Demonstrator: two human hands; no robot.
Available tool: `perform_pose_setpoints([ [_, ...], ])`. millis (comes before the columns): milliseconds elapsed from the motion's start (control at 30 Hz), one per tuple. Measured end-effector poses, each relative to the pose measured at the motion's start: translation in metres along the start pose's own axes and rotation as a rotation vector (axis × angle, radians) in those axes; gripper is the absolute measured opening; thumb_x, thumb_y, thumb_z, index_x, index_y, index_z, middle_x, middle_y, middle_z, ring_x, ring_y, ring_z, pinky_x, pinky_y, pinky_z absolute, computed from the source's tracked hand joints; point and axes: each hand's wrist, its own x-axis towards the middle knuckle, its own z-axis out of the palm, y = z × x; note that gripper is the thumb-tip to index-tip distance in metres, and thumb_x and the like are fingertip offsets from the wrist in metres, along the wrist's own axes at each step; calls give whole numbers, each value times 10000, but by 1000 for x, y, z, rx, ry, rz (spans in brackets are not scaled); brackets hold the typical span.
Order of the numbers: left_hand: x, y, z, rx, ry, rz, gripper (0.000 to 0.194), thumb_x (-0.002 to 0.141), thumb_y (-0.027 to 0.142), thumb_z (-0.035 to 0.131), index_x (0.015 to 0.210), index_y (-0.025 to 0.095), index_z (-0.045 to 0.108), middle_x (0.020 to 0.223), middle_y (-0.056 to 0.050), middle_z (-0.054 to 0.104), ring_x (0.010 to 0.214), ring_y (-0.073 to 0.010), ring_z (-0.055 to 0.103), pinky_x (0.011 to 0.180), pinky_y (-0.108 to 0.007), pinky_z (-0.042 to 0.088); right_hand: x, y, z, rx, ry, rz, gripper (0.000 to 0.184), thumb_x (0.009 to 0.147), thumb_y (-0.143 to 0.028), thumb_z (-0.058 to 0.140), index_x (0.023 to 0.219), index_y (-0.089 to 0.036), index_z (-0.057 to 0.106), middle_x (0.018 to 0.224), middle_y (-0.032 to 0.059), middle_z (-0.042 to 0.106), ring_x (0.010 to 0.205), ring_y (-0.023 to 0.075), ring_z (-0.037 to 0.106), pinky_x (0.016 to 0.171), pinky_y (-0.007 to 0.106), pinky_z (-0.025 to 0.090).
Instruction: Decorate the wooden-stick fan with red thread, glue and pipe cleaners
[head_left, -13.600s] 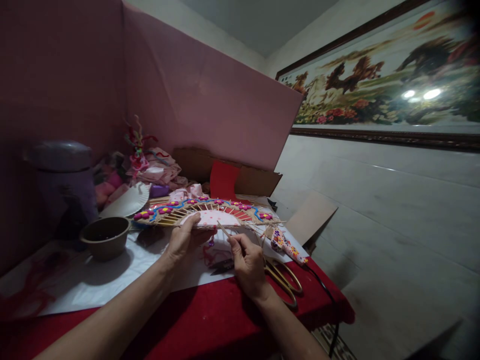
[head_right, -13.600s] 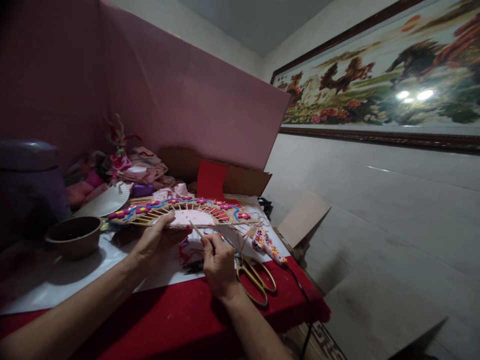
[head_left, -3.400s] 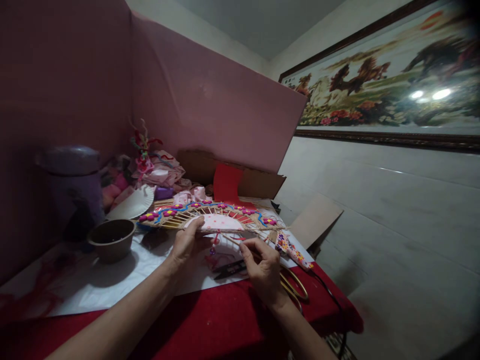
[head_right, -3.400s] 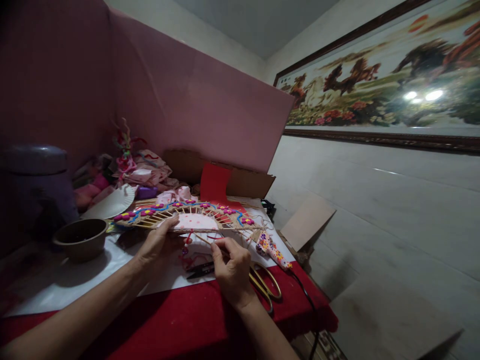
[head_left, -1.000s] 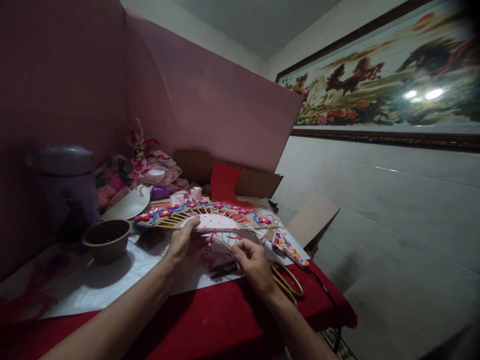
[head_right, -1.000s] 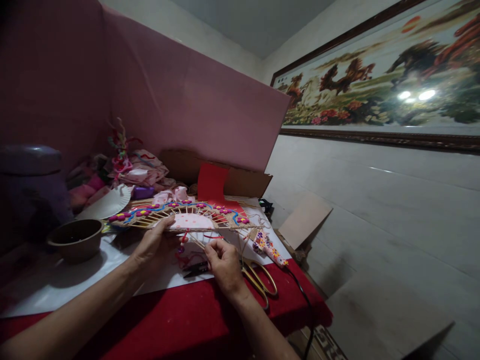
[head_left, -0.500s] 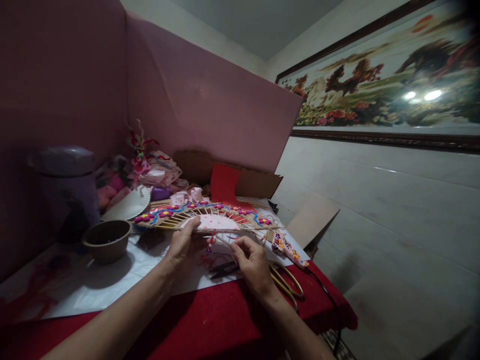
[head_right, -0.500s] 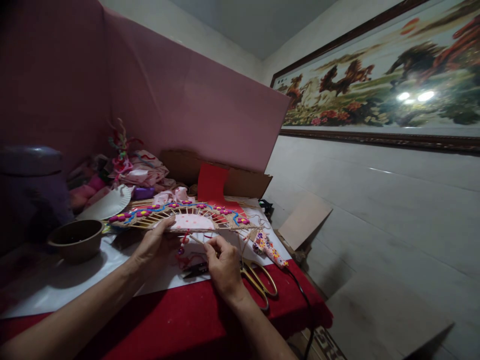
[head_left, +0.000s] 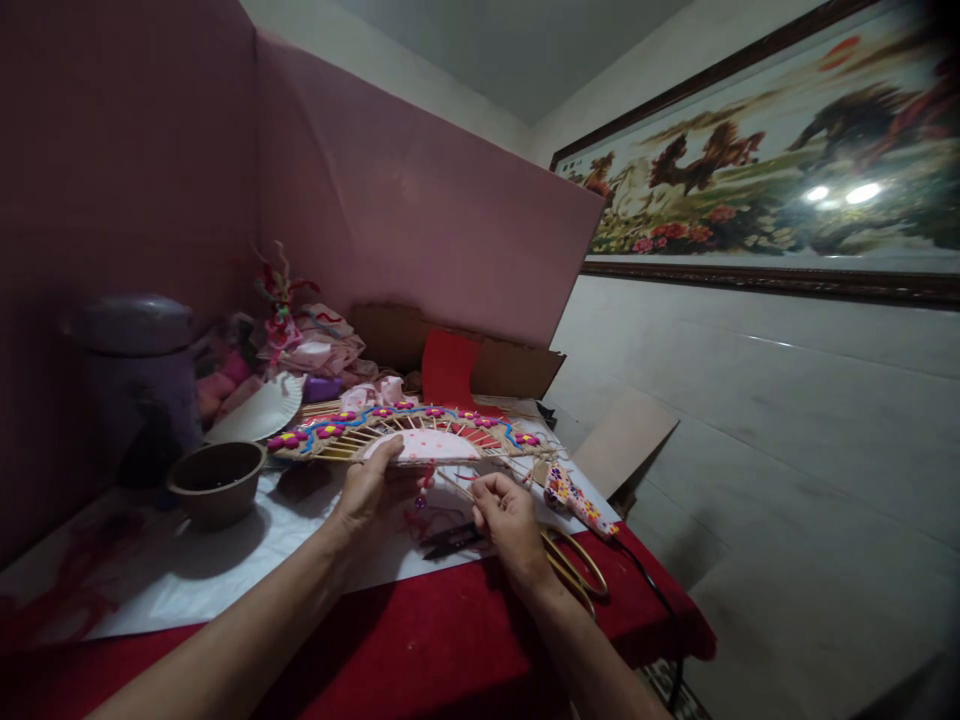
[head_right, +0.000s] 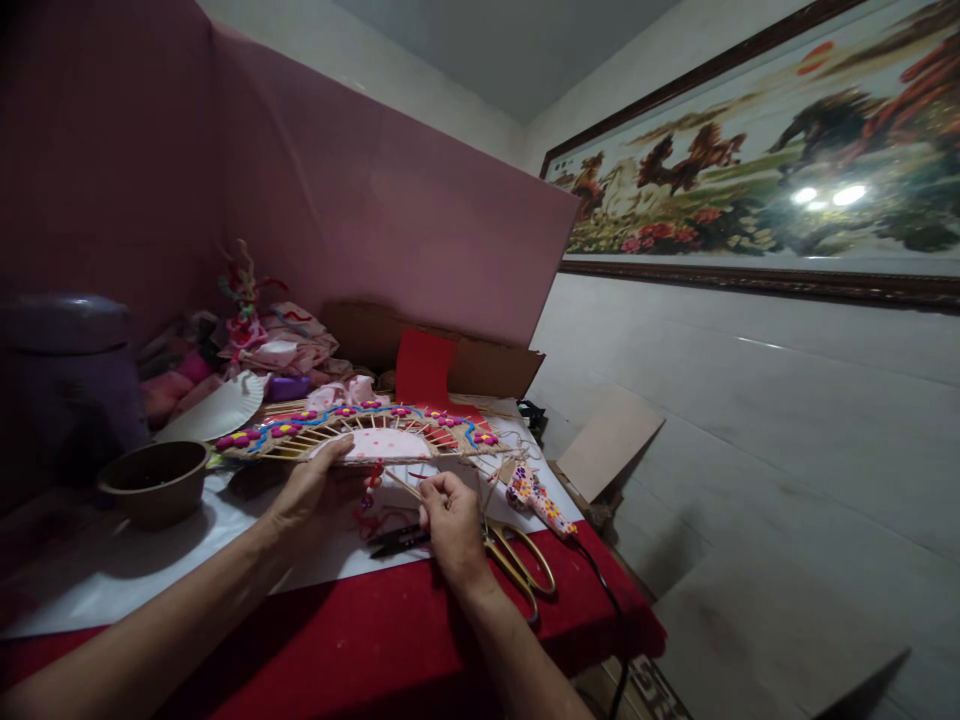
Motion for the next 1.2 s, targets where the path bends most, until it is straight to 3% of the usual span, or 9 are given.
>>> perform_pose_setpoints([
  [267, -1, 2, 2, 2, 18, -11, 74, 816, 180, 521, 832, 114, 552, 556, -79, 674, 424, -176, 615, 424, -262, 498, -8, -4, -9, -59, -11, -36, 299, 814, -442, 541, 673, -181, 502, 470, -71, 400, 425, 75, 311, 422, 208, 229],
  [467, -2, 2, 2, -9, 14, -7, 79, 805, 189, 543, 826, 117, 569, 553, -65, 671, 423, -165, 609, 424, -252, 494, -12, -15, -1, -145, -28, -107, 288, 857, -400, 495, 678, -175, 520, 497, -59, 424, 461, 91, 383, 472, 212, 301],
  [767, -2, 3, 2, 21, 23, -21, 104, 831, 195, 514, 815, 116, 578, 555, -80, 679, 450, -178, 634, 446, -257, 507, -4, -15, -2, -257, 13, -152, 275, 868, -363, 482, 665, -181, 521, 510, -50, 445, 482, 103, 407, 490, 219, 313],
  [1200, -4, 4, 3, 30, 25, -28, 129, 814, 201, 517, 793, 99, 594, 559, -115, 685, 500, -203, 663, 515, -277, 537, -8, -20, -5, -203, -7, -148, 272, 862, -370, 496, 664, -185, 520, 508, -50, 442, 477, 102, 394, 481, 221, 303],
])
